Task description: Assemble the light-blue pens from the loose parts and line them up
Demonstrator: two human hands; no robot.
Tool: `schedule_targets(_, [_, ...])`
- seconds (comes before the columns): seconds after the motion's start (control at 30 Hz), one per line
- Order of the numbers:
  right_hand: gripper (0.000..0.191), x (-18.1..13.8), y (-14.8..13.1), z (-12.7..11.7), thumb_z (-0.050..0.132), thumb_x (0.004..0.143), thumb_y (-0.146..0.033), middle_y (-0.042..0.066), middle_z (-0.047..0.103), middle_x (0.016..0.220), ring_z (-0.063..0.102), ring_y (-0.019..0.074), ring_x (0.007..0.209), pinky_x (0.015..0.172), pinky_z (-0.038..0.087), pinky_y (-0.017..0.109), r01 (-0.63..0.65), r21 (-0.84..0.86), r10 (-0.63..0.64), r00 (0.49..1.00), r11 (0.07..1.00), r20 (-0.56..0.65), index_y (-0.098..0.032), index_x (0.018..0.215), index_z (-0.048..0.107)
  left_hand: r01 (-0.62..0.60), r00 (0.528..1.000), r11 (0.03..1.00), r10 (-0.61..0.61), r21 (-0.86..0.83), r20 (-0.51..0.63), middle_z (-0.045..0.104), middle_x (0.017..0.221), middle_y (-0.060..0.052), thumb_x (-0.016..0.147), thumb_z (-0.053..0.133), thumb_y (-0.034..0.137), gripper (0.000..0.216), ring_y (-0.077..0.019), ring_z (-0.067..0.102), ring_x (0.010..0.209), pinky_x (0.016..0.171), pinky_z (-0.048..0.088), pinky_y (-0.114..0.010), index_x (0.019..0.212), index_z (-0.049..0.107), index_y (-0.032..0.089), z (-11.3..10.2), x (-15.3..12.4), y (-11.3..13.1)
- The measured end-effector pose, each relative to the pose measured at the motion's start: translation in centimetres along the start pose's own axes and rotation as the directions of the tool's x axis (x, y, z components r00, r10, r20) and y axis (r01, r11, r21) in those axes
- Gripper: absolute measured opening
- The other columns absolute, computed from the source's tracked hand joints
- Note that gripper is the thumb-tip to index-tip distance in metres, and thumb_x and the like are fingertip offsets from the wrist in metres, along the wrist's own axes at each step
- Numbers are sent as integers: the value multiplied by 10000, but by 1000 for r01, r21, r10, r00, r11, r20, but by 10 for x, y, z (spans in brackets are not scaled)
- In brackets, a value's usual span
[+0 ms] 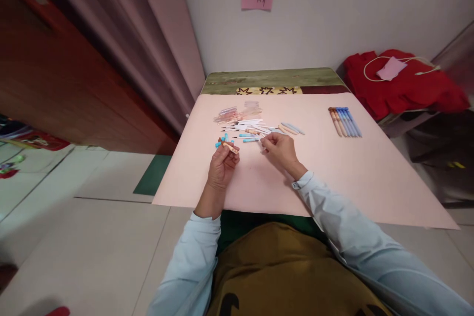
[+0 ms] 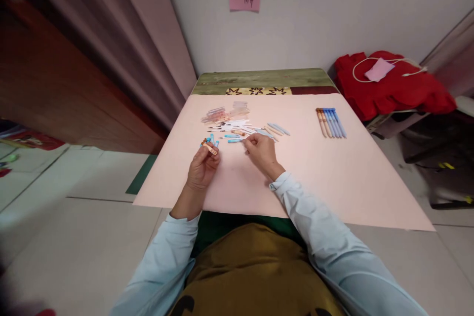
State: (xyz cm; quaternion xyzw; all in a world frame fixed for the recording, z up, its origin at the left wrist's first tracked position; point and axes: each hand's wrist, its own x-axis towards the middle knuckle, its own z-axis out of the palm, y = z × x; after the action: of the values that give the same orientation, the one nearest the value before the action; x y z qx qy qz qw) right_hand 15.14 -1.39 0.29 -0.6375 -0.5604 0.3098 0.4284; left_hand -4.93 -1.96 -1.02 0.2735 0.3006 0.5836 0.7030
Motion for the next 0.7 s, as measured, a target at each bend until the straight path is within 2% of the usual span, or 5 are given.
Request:
schedule_targets(0.1, [267, 8, 10, -12, 629, 761, -428, -1, 646, 571, 628, 156, 559, 561, 454, 244, -49, 261, 51, 999, 964, 0, -164, 787, 661, 46, 999, 997, -45, 63, -17, 691, 839, -36, 739, 795, 347, 275, -77, 596, 625, 563, 478, -191, 918, 676, 174, 20, 2, -8])
schedule_targets(0.33, [253, 25, 17, -24, 662, 730, -419, -16, 623, 648, 586, 123, 548, 544, 456, 235, 55, 362, -31, 997, 931, -71, -176, 783, 616, 10, 999, 998, -12, 54, 38, 696, 1028, -50, 765, 777, 288, 238, -85, 641, 787, 671, 523, -199, 956, 708, 163, 73, 30, -43])
schedule_targets(0.5, [231, 23, 24, -20, 627, 792, -422, -25, 612, 671, 522, 104, 543, 529, 432, 221, 82, 330, -59, 995, 941, -79, -194, 826, 622, 19, 998, 1000, -20, 16, 62, 704, 1080, -59, 765, 784, 282, 205, -114, 668, 872, 837, 546, -263, 897, 687, 159, 80, 48, -57])
schedule_targets(0.6, [251, 25, 25, -20, 652, 790, -418, -4, 648, 754, 548, 109, 595, 576, 464, 231, 100, 365, -73, 994, 926, -87, -190, 894, 650, 7, 999, 999, -6, -35, 48, 716, 1026, -45, 759, 791, 268, 194, -124, 676, 935, 951, 521, -285, 874, 675, 164, 77, 53, -60])
schedule_targets(0.7, [284, 29, 22, -21, 681, 781, -418, 8, 665, 781, 574, 117, 631, 617, 492, 243, 99, 407, -77, 995, 908, -70, -190, 948, 661, 5, 1000, 998, -4, -60, 24, 713, 982, -24, 766, 784, 257, 176, -114, 676, 932, 971, 516, -269, 871, 671, 171, 75, 56, -59])
